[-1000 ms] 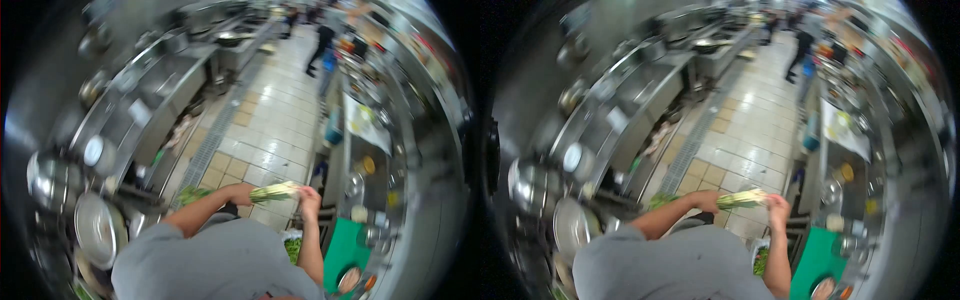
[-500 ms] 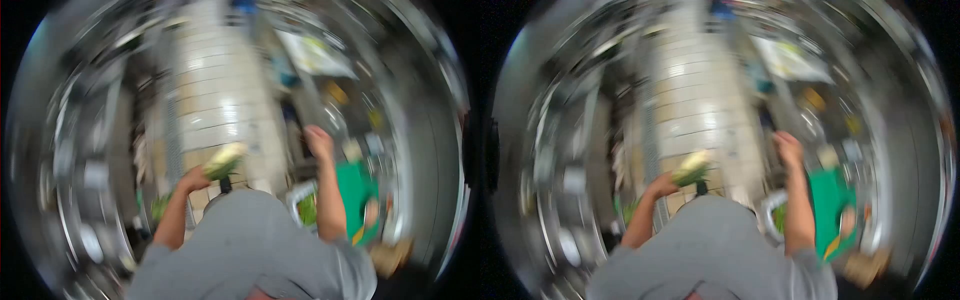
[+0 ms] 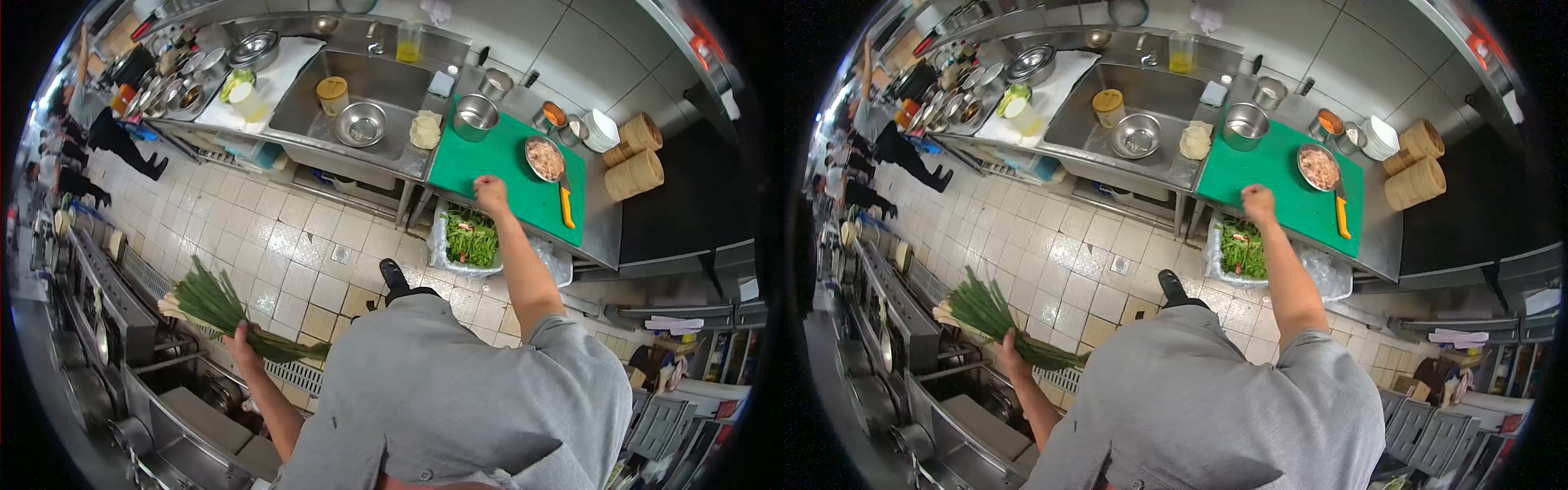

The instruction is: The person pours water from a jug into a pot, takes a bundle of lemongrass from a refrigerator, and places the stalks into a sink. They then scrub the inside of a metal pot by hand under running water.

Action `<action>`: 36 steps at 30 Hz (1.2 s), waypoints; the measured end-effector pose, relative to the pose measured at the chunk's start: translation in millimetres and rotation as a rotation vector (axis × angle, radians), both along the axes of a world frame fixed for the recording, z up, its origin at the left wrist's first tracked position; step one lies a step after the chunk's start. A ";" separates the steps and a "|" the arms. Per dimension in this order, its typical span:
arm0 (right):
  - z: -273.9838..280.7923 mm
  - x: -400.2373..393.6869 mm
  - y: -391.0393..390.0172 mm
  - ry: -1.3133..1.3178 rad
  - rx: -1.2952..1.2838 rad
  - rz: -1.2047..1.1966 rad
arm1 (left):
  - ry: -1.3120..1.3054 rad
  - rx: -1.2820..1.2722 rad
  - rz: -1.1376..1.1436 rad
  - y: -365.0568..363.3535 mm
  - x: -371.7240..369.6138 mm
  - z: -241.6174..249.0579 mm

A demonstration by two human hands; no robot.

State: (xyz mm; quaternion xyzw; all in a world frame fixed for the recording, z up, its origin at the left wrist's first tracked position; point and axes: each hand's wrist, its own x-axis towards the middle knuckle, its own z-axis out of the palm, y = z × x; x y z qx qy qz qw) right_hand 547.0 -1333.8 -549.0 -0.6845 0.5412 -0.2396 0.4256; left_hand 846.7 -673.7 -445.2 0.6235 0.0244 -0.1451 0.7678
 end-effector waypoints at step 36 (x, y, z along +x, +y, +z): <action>-57.7 -463.8 -208.8 -0.972 0.069 -0.987 | -0.149 0.109 0.252 -239.2 108.9 90.2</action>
